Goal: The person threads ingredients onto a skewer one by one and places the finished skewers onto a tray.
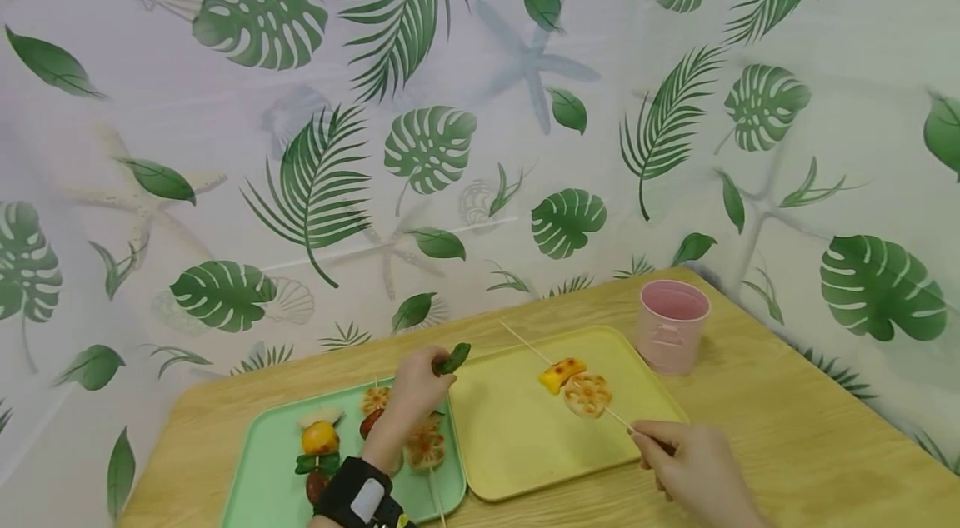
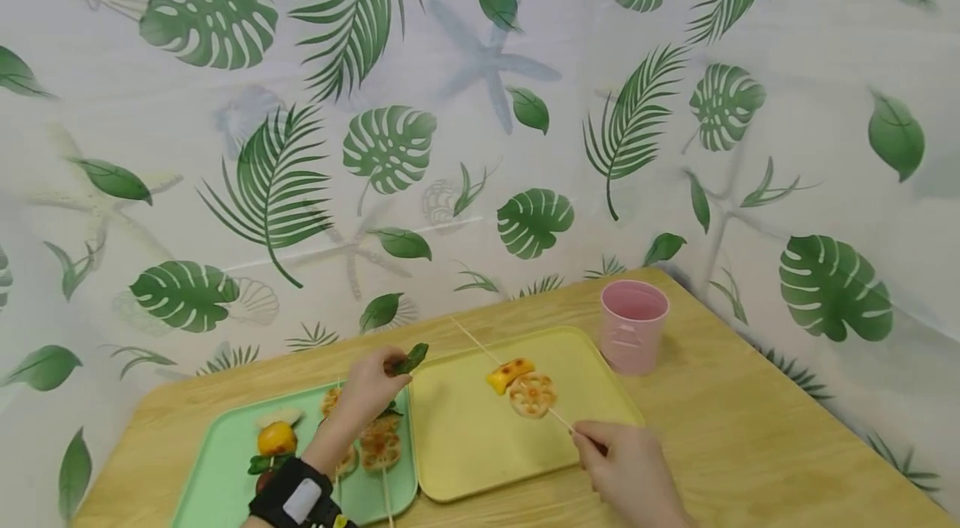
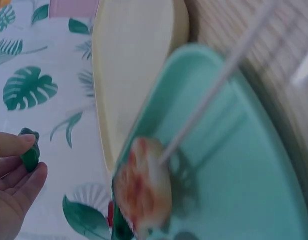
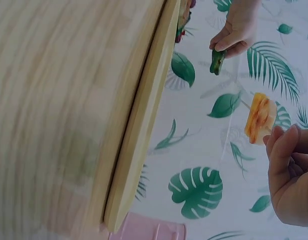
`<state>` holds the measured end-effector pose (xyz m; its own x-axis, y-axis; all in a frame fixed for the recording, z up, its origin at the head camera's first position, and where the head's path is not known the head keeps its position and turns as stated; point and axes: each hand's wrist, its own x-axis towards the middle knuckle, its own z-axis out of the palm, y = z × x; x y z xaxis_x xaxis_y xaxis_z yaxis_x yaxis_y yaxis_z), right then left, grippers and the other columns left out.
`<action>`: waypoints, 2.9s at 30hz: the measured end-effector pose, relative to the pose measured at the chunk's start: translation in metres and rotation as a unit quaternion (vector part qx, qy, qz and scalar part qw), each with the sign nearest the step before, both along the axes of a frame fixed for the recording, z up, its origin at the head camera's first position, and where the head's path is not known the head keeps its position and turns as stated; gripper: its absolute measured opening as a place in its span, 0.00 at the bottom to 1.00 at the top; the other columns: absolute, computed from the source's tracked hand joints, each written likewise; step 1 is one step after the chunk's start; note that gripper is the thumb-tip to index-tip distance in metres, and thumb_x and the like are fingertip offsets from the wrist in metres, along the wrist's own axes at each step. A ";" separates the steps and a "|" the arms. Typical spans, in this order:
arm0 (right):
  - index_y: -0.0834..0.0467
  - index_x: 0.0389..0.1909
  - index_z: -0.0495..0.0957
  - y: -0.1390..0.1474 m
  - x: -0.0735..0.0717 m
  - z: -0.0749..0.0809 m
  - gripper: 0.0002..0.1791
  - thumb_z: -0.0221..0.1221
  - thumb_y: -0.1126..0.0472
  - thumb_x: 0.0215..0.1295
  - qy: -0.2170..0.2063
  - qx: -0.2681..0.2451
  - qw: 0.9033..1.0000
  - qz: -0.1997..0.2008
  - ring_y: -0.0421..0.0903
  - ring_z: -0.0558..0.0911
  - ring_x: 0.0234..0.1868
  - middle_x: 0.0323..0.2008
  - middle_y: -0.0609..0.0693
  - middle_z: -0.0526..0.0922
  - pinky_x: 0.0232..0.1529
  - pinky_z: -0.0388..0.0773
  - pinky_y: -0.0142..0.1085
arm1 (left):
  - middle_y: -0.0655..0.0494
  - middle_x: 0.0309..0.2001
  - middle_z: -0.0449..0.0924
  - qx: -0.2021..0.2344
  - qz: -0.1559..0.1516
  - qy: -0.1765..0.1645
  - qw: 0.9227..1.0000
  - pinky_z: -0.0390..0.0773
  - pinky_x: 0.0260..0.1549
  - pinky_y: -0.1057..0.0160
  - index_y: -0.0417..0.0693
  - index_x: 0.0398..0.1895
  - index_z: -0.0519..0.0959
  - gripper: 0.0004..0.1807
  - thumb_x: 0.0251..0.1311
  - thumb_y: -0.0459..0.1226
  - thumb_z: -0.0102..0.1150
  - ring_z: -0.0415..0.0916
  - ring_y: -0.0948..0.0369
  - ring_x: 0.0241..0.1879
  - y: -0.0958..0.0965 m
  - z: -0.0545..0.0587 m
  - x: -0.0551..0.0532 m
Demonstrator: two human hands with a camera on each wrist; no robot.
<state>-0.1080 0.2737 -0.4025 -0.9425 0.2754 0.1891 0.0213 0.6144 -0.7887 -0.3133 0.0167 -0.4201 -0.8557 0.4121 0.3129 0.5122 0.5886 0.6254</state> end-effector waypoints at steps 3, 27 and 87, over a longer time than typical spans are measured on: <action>0.66 0.40 0.83 -0.007 -0.003 -0.005 0.10 0.58 0.67 0.61 -0.004 -0.011 0.999 0.033 0.38 0.70 0.10 0.16 0.44 0.76 0.14 0.69 0.31 | 0.45 0.37 0.79 0.004 0.014 0.004 1.000 0.77 0.30 0.58 0.35 0.44 0.78 0.14 0.52 0.27 0.62 0.76 0.53 0.33 -0.013 0.000 -0.003; 0.65 0.37 0.83 -0.037 -0.014 -0.016 0.08 0.58 0.68 0.61 0.035 0.011 0.990 0.134 0.32 0.69 0.12 0.16 0.41 0.75 0.16 0.70 0.29 | 0.46 0.35 0.79 0.015 0.025 0.051 0.998 0.77 0.30 0.59 0.35 0.42 0.79 0.14 0.50 0.29 0.64 0.76 0.54 0.31 -0.029 0.015 -0.001; 0.66 0.34 0.84 -0.031 -0.020 -0.005 0.07 0.58 0.69 0.59 0.022 0.038 0.984 0.174 0.32 0.72 0.17 0.20 0.48 0.80 0.18 0.70 0.27 | 0.44 0.40 0.75 0.022 0.038 -0.026 0.999 0.75 0.32 0.57 0.34 0.45 0.75 0.17 0.50 0.27 0.62 0.74 0.53 0.35 -0.019 0.005 0.008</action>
